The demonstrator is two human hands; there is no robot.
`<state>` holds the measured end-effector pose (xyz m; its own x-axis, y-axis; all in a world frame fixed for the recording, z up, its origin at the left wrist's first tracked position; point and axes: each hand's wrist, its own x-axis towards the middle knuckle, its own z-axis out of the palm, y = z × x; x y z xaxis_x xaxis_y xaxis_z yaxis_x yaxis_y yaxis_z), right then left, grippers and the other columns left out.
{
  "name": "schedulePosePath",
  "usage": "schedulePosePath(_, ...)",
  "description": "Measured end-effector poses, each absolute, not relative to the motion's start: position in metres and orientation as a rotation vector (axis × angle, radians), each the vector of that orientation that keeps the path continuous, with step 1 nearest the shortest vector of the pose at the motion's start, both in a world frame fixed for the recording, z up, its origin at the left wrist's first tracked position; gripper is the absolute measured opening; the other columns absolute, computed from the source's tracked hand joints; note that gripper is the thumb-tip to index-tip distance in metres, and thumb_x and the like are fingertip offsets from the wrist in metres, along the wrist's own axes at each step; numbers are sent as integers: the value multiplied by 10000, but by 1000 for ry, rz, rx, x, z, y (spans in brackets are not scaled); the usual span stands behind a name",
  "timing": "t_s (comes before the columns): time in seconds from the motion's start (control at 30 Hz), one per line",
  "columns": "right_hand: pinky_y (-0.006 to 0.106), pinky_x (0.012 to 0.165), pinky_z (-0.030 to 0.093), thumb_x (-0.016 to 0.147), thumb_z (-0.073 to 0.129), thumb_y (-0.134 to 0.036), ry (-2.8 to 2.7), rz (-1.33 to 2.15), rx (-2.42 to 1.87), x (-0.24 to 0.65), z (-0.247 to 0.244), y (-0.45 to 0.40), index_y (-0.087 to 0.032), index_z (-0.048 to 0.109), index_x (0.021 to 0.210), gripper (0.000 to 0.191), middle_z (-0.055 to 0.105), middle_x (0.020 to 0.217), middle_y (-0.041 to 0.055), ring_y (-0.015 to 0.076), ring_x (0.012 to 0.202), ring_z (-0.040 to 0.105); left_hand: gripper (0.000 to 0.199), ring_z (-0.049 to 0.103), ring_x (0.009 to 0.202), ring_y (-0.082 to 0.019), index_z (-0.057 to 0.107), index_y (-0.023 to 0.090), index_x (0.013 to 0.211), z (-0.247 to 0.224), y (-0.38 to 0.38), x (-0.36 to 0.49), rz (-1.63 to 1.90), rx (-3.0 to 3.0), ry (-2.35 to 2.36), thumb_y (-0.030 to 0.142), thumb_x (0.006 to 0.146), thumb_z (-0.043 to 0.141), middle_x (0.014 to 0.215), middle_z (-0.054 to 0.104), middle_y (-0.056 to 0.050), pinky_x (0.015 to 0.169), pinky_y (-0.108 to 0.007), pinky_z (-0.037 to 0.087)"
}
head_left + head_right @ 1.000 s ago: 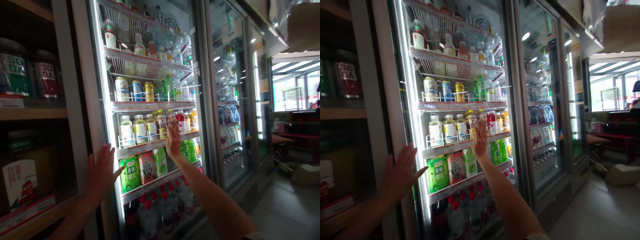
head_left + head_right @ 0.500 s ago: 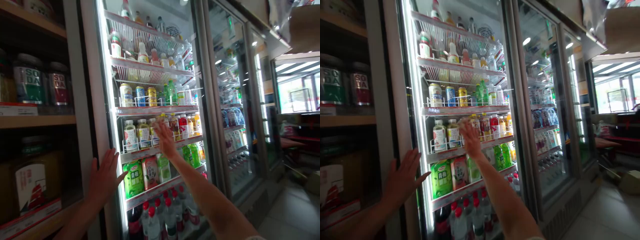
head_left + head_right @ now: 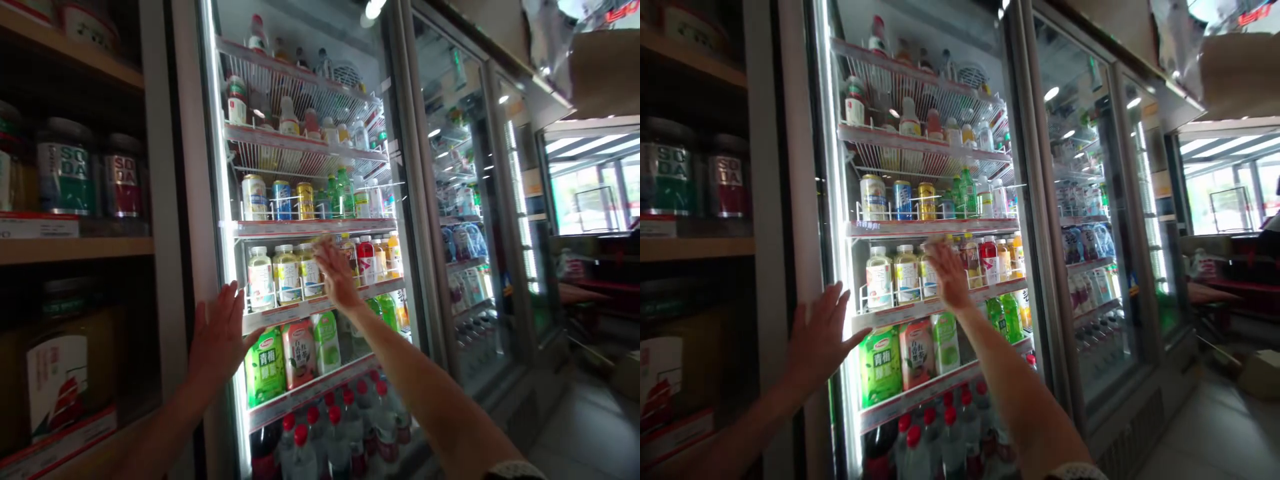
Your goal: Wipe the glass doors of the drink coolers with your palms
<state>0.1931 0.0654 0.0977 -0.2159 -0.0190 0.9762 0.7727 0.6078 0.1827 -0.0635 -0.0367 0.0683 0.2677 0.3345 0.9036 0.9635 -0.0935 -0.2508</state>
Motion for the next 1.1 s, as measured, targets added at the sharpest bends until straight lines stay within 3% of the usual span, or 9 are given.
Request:
schedulePosePath(0.13, 529, 1146, 241, 801, 329, 4, -1350, -705, -796, 241, 108, 80, -214, 374, 1408, 646, 261, 1526, 28, 215, 1436, 124, 738, 279, 1376, -314, 338, 27, 1367, 66, -33, -65, -863, -1624, -1202, 563, 878, 202, 1460, 324, -228, 1123, -546, 133)
schedulePosePath(0.23, 507, 1160, 226, 813, 346, -6, -1494, -771, -685, 201, 107, 70, -237, 369, 1411, 642, 308, 1507, 17, 201, 1437, 116, 746, 266, 1382, -310, 354, 7, 1354, 65, -31, -64, -867, -1614, -1210, 558, 870, 218, 1460, 320, -232, 1127, -525, 142)
schedulePosePath(0.43, 424, 1171, 215, 842, 461, -85, -1851, -946, -508, 110, 116, 42, -272, 502, 1313, 508, 334, 1498, -23, 207, 1440, 89, 776, 287, 1372, -317, 360, -3, 1350, 66, -32, -62, -818, -1581, -1232, 581, 869, 186, 1448, 331, -243, 1111, -547, 159)
schedulePosePath(0.67, 488, 1160, 231, 838, 338, -31, -1414, -758, -732, 220, 133, 79, -235, 364, 1411, 609, 228, 1540, 5, 208, 1436, 121, 684, 346, 1342, -315, 397, 24, 1335, 67, -34, -71, -788, -1572, -1105, 524, 887, 265, 1431, 373, -230, 1109, -542, 173)
schedulePosePath(0.77, 518, 1154, 231, 833, 332, -35, -1286, -711, -758, 220, 134, 81, -205, 340, 1425, 616, 188, 1551, 25, 227, 1441, 80, 639, 379, 1322, -310, 405, 44, 1334, 76, -37, -69, -803, -1575, -1113, 487, 889, 293, 1412, 408, -219, 1120, -541, 140)
schedulePosePath(0.97, 432, 1172, 231, 860, 397, -93, -1731, -905, -532, 146, 135, 60, -276, 437, 1365, 538, 293, 1515, -26, 188, 1440, 94, 647, 268, 1385, -287, 332, 66, 1381, 104, -32, -50, -871, -1569, -1133, 481, 885, 318, 1475, 316, -185, 1130, -532, 107)
schedulePosePath(1.1, 453, 1163, 245, 864, 371, -88, -1633, -855, -600, 205, 137, 78, -262, 464, 1345, 519, 289, 1517, -10, 195, 1430, 155, 678, 264, 1384, -299, 370, 28, 1352, 108, -24, -46, -854, -1556, -1126, 506, 872, 340, 1468, 313, -212, 1133, -526, 98)
